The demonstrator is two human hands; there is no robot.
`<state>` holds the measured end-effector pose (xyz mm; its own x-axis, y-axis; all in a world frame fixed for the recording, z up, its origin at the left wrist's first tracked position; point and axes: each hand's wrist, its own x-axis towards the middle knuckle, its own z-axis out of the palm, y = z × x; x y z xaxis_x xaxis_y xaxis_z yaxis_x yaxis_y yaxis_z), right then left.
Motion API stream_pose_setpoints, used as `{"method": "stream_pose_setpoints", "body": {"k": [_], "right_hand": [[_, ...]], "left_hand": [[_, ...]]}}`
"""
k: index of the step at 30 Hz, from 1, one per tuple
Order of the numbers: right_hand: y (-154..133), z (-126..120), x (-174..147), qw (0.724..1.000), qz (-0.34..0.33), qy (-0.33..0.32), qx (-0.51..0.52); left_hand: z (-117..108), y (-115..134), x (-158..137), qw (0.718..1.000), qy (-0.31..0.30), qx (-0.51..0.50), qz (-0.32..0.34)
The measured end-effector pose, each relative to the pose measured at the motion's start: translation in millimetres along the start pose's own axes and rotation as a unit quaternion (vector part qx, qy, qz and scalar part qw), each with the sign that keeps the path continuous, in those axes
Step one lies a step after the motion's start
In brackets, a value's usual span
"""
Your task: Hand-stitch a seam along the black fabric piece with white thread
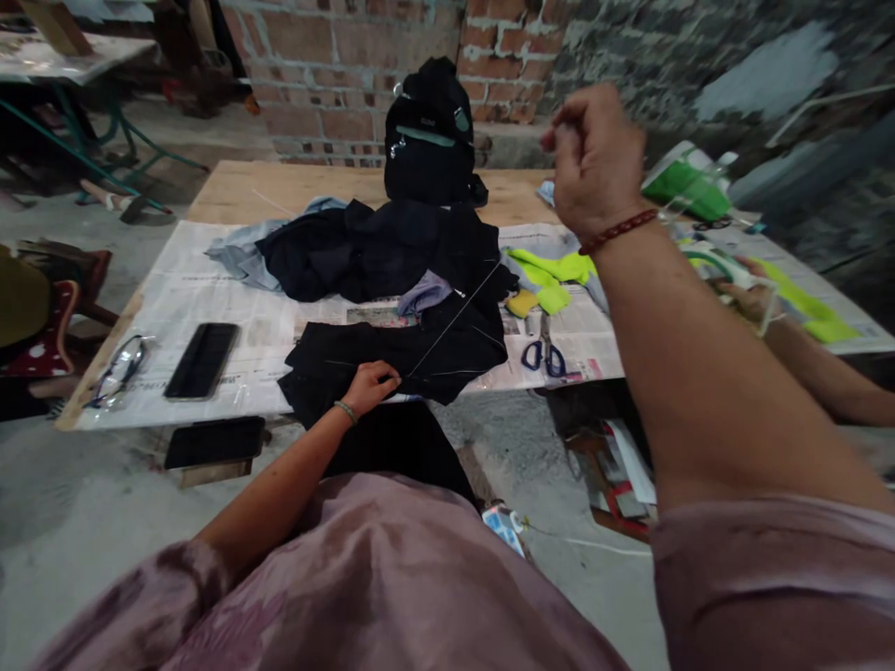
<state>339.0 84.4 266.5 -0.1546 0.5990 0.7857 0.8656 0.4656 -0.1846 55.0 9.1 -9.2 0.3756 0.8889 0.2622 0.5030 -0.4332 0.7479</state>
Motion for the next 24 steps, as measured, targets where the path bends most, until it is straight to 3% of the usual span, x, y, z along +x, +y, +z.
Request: {"method": "stream_pose_setpoints", "body": {"k": [3, 5, 8, 11, 13, 15, 19, 24], "right_hand": [[-15, 20, -24, 0.973, 0.131, 0.009, 0.191], [-29, 42, -63, 0.949, 0.183, -0.064, 0.25], [-50, 80, -145, 0.926, 0.215, -0.188, 0.249], [-64, 113, -222, 0.93, 0.245, -0.19, 0.195], [-67, 128, -253, 0.936, 0.267, -0.181, 0.143], [-64, 138, -268, 0.943, 0.277, -0.168, 0.08], [-49, 149, -267, 0.945, 0.27, -0.184, -0.02], [-38, 155, -265, 0.942, 0.28, -0.178, -0.053]], "left_hand": [[-1, 6, 2, 1.0, -0.003, -0.004, -0.01], [-3, 9, 2, 1.0, -0.001, -0.012, -0.015], [-6, 10, 2, 0.999, 0.007, -0.042, -0.014], [-8, 10, 1, 0.998, 0.011, -0.067, -0.013], [-8, 9, 1, 0.997, 0.005, -0.068, -0.021], [-7, 8, 2, 0.998, -0.009, -0.054, -0.033], [-5, 6, 4, 0.998, -0.049, -0.015, -0.046], [-13, 3, 0, 0.997, -0.072, 0.006, -0.025]]}}
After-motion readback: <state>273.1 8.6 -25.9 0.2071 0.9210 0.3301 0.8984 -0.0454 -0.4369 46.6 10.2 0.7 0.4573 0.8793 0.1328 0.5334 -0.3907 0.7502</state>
